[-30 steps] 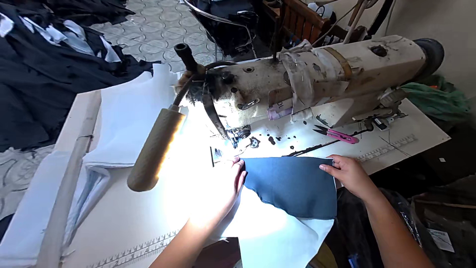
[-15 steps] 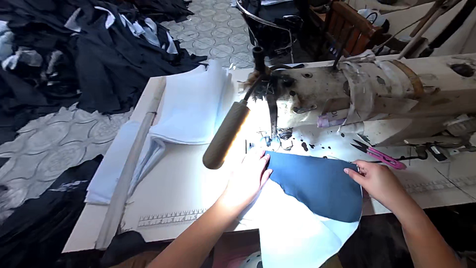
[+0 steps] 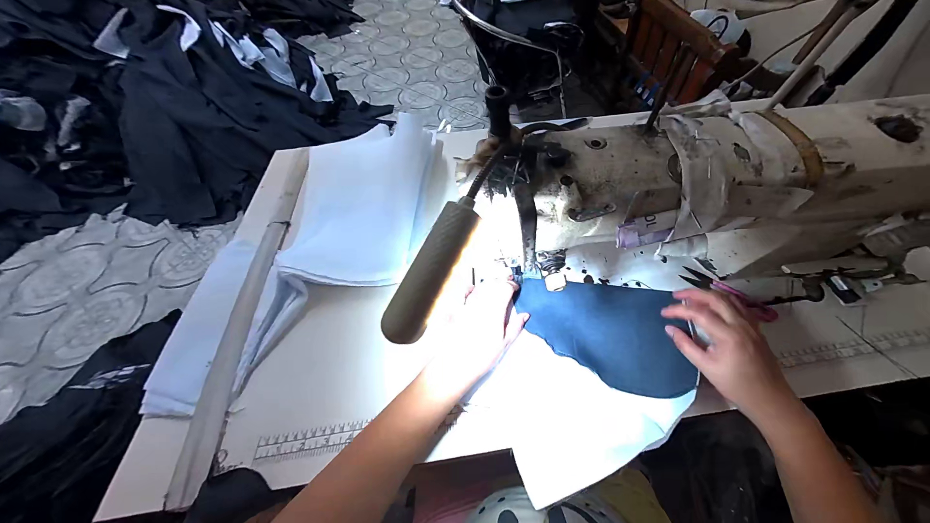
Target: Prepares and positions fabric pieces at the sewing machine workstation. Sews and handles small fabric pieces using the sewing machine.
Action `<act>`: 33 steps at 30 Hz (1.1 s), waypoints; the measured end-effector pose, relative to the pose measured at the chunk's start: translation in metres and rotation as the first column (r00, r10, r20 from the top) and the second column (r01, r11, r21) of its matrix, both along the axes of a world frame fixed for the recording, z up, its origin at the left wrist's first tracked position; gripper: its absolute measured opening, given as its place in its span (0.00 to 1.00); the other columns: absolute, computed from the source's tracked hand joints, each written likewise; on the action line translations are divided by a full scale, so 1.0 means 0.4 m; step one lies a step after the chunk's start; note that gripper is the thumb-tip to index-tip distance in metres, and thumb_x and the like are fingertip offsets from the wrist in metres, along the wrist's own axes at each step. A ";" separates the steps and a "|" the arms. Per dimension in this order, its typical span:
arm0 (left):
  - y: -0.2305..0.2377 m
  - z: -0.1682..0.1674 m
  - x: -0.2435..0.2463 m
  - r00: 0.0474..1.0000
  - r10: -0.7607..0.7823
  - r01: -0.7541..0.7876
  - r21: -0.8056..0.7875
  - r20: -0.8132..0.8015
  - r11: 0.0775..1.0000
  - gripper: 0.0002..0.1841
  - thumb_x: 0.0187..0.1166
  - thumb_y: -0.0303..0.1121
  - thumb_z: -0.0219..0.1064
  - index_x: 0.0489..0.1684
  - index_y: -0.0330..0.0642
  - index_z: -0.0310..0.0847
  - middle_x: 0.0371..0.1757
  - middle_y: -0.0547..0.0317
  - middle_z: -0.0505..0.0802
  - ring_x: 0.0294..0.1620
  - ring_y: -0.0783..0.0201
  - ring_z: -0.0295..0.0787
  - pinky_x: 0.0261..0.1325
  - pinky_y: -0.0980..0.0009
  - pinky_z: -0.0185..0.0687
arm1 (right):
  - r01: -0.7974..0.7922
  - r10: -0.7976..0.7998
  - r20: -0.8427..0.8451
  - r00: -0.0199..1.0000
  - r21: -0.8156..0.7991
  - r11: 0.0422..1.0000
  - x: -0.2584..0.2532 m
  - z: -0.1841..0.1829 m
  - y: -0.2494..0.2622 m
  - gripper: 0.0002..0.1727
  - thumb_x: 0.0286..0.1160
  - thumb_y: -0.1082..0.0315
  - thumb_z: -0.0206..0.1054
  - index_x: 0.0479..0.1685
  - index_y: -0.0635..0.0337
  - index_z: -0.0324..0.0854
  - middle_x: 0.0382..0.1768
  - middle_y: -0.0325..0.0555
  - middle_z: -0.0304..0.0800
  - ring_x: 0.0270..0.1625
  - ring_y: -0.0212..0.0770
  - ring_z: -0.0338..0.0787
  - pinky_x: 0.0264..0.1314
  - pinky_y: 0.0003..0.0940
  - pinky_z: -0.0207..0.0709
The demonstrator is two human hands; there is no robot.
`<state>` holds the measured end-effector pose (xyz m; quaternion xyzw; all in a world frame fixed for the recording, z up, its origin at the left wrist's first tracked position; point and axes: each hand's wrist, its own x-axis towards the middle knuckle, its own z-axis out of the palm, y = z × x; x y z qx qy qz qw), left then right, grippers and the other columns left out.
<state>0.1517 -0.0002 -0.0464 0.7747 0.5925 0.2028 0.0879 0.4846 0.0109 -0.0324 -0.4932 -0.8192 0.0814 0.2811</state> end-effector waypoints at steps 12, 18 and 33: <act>-0.034 0.058 0.003 0.884 -0.457 0.451 -0.071 -0.101 0.889 0.20 0.78 0.42 0.54 0.28 0.40 0.88 0.38 0.45 0.90 0.49 0.39 0.90 0.71 0.24 0.62 | -0.087 0.093 -0.054 0.994 0.103 0.991 0.083 -0.107 -0.149 0.17 0.78 0.45 0.64 0.47 0.39 0.93 0.62 0.38 0.94 0.75 0.41 0.84 0.87 0.57 0.54; -0.130 0.000 0.061 0.935 -0.339 0.355 0.268 -0.106 0.896 0.15 0.75 0.37 0.56 0.47 0.43 0.88 0.47 0.50 0.94 0.51 0.53 0.93 0.64 0.50 0.81 | -0.108 0.142 -0.108 0.984 0.277 0.955 0.088 -0.150 -0.160 0.17 0.85 0.44 0.61 0.45 0.41 0.91 0.56 0.30 0.95 0.74 0.28 0.82 0.91 0.42 0.47; -0.188 -0.024 0.032 0.982 -0.181 0.182 -0.032 0.048 0.983 0.31 0.85 0.62 0.46 0.73 0.58 0.85 0.80 0.54 0.83 0.81 0.38 0.76 0.71 0.27 0.66 | -0.226 0.199 0.119 0.973 0.314 0.922 0.109 -0.158 -0.191 0.36 0.88 0.31 0.36 0.66 0.42 0.82 0.74 0.31 0.84 0.88 0.29 0.66 0.94 0.41 0.38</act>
